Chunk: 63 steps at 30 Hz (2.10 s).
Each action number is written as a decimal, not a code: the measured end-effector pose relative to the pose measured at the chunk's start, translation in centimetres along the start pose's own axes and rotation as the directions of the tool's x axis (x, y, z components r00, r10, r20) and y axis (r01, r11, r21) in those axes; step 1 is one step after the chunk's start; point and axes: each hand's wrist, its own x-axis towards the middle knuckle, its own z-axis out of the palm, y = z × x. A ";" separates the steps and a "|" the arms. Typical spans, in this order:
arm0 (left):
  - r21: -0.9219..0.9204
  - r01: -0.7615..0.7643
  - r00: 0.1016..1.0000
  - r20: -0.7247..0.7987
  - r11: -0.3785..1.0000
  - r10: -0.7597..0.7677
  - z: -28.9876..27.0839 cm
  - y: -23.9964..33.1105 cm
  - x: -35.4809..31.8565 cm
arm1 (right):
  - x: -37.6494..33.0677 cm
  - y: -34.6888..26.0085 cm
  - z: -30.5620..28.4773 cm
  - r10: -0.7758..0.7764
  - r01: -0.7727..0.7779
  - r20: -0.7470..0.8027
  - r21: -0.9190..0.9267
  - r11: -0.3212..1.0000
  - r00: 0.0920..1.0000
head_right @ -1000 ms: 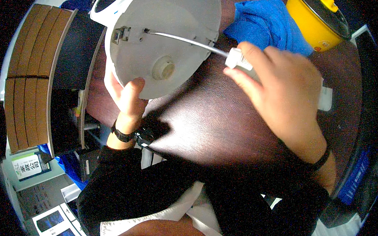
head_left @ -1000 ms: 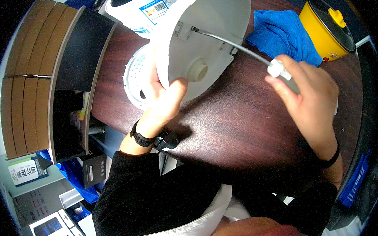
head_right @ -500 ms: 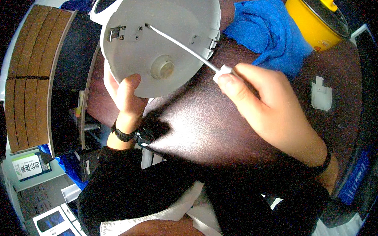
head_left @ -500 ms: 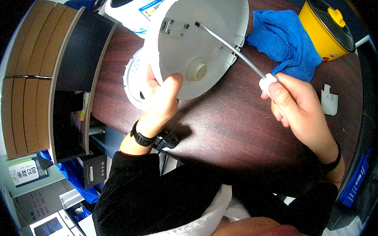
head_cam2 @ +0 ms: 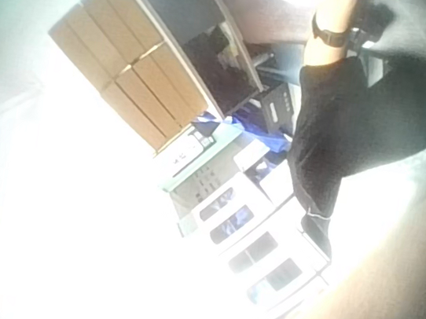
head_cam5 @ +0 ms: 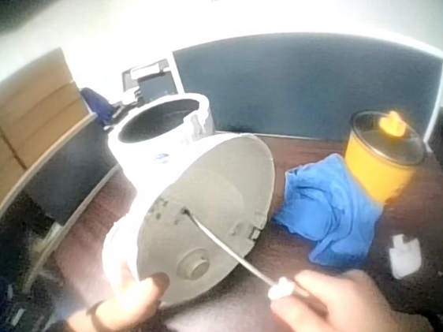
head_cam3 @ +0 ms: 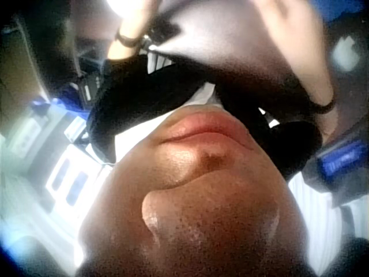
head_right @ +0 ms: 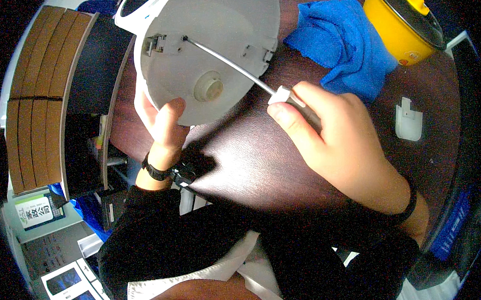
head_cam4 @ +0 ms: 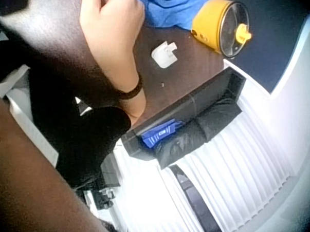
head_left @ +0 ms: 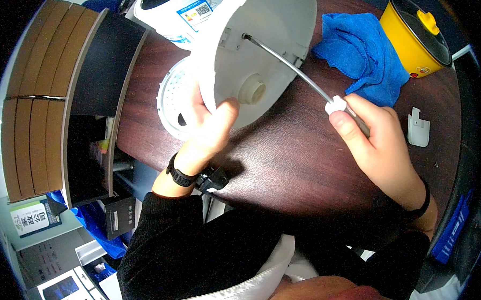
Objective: The person uses a screwdriver to remove screws from the underside of a white circular appliance part. After removing the screws, they wipe the part with a blue cloth.
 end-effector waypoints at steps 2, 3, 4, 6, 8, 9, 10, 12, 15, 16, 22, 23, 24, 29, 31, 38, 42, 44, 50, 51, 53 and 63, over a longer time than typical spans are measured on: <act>0.042 -0.013 0.999 -0.038 0.999 0.015 0.1 0.2 -0.1 | 0.2 0.7 0.4 -0.242 0.158 -0.247 -0.316 0.936 0.938; 0.066 -0.018 0.998 -0.058 0.998 0.022 0.2 0.3 -0.2 | 0.3 1.0 0.5 -0.380 0.197 -0.329 -0.474 0.858 0.865; 0.060 -0.008 0.998 -0.061 0.998 0.011 0.1 0.4 -0.2 | 0.3 0.7 -0.3 -0.393 0.161 -0.280 -0.598 0.785 0.876; 0.045 0.009 0.998 -0.068 0.999 -0.006 -0.1 0.4 -0.3 | 0.4 0.4 -1.0 -0.405 0.104 -0.305 -0.675 0.730 0.862; 0.023 0.022 0.999 -0.035 0.999 -0.021 -0.1 0.2 -0.3 | 0.5 0.3 -1.5 -0.420 0.081 -0.318 -0.708 0.701 0.850; 0.010 0.028 0.999 -0.016 1.000 -0.028 -0.1 0.2 -0.2 | 0.5 0.5 -1.6 -0.428 0.129 -0.335 -0.643 0.755 0.839; -0.034 0.053 0.998 -0.029 0.998 -0.054 0.0 0.2 -0.2 | 0.5 0.7 -1.6 -0.435 0.177 -0.352 -0.573 0.800 0.829; -0.110 0.107 0.992 -0.060 0.988 -0.114 -0.1 0.4 -0.4 | 0.5 0.5 -1.4 -0.341 0.210 -0.331 -0.373 0.904 0.880; -0.193 0.129 0.985 -0.085 0.973 -0.147 -0.1 0.3 -0.1 | 0.0 -0.1 -1.2 -0.097 0.093 -0.179 -0.029 0.995 0.979; -0.181 0.139 0.980 -0.114 0.974 -0.161 0.1 0.5 0.0 | 0.1 0.3 -0.9 -0.057 0.067 -0.138 0.072 0.995 0.989; -0.148 0.170 0.973 -0.133 0.974 -0.190 0.8 1.1 0.3 | 0.4 0.8 0.3 0.041 -0.054 0.050 0.295 0.954 0.998; -0.143 0.167 0.975 -0.124 0.975 -0.185 0.7 1.1 0.3 | 0.4 0.8 0.4 0.028 -0.042 0.052 0.293 0.955 0.998; -0.139 0.164 0.977 -0.115 0.977 -0.181 0.7 1.0 0.3 | 0.5 0.8 0.5 0.016 -0.031 0.053 0.291 0.956 0.998; -0.139 0.165 0.976 -0.119 0.977 -0.182 0.6 1.1 0.2 | 0.5 0.8 0.8 -0.023 0.014 0.035 0.230 0.973 0.999; -0.138 0.167 0.976 -0.115 0.976 -0.184 0.7 1.0 0.3 | 0.5 0.8 0.7 -0.015 0.007 0.033 0.226 0.974 0.999; -0.134 0.161 0.979 -0.105 0.978 -0.176 0.6 1.1 0.1 | 0.4 0.5 0.5 -0.009 0.004 0.023 0.191 0.982 1.000; -0.147 0.098 0.990 -0.087 0.984 -0.111 0.5 0.9 0.0 | 0.3 0.2 0.4 -0.046 0.048 -0.038 0.042 0.998 0.998; -0.136 0.096 0.993 -0.060 0.986 -0.104 0.3 0.6 -0.2 | 0.2 0.1 0.3 -0.075 0.069 -0.076 -0.085 0.994 0.994; 0.053 -0.061 0.996 -0.062 0.997 0.064 0.1 -0.5 -0.1 | -0.2 0.4 0.1 -0.264 0.136 -0.239 -0.447 0.884 0.934; 0.069 -0.084 0.995 -0.050 0.994 0.087 0.0 -0.5 -0.1 | -0.2 0.3 -0.3 -0.352 0.150 -0.253 -0.581 0.800 0.901; 0.069 -0.024 0.998 -0.055 0.997 0.027 -0.1 -0.3 -0.1 | -0.1 0.3 -0.9 -0.443 0.121 -0.264 -0.733 0.670 0.857; -0.104 0.106 0.992 -0.063 0.989 -0.113 0.5 0.3 -0.1 | 0.5 0.5 -2.0 -0.463 0.187 -0.325 -0.615 0.766 0.824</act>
